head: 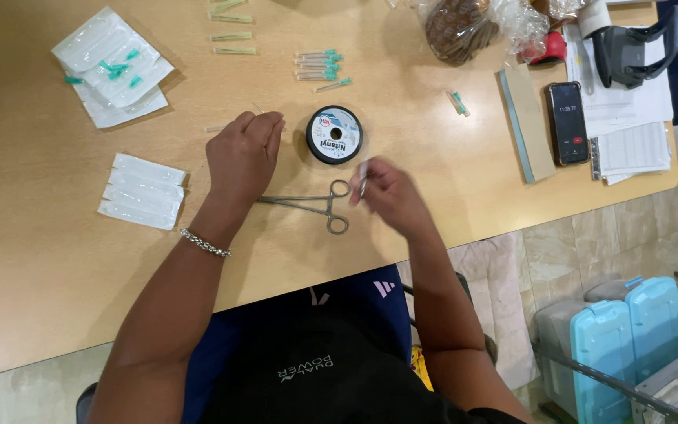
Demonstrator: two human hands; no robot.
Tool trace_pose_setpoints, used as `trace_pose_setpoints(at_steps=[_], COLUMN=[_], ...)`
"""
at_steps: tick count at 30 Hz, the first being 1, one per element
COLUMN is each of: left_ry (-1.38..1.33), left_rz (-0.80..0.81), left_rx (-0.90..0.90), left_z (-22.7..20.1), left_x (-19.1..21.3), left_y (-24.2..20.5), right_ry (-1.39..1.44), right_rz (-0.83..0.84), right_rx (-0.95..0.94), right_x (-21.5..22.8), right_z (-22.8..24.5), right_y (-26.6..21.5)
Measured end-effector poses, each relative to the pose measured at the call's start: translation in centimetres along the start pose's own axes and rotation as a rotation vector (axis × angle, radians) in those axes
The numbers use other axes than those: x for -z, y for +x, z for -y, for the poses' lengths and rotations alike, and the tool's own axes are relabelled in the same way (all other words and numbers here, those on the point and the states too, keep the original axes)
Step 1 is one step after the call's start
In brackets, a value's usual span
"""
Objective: The person is assembling medical supplies on a table. They use a pair of scissors to cut a piece of thread from a spool and then insert the thread into a small plastic tube. They also use a pair of forceps to manipulate the thread and tube.
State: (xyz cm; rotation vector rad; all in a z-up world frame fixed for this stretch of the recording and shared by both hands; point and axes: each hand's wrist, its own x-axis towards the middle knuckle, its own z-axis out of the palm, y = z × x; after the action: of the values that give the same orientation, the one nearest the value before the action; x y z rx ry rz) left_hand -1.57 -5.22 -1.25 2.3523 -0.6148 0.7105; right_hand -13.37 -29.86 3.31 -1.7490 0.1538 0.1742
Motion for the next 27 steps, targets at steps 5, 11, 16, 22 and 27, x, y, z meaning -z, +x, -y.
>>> trace_pose_setpoints(at_steps=[5, 11, 16, 22, 27], left_ry=[0.009, -0.016, -0.029, -0.291, -1.232], left_rz=[-0.009, -0.014, -0.029, -0.029, 0.002], left_rx=[0.004, -0.012, 0.005, 0.269, 1.046], left_z=[-0.1, -0.3, 0.1, 1.0, -0.9], left_x=[-0.2, 0.3, 0.4, 1.4, 4.7], left_y=[-0.2, -0.2, 0.0, 1.1, 3.3], right_ry=[0.168, 0.254, 0.29, -0.075, -0.93], right_rz=[0.186, 0.126, 0.116, -0.125, -0.533], right_rx=[-0.313, -0.322, -0.218, -0.176, -0.371], right_x=[-5.1, -6.7, -5.3, 0.9, 6.3], right_z=[1.0, 1.8, 2.5, 3.3, -0.2], right_y=[2.1, 5.4, 4.7, 2.8, 3.2])
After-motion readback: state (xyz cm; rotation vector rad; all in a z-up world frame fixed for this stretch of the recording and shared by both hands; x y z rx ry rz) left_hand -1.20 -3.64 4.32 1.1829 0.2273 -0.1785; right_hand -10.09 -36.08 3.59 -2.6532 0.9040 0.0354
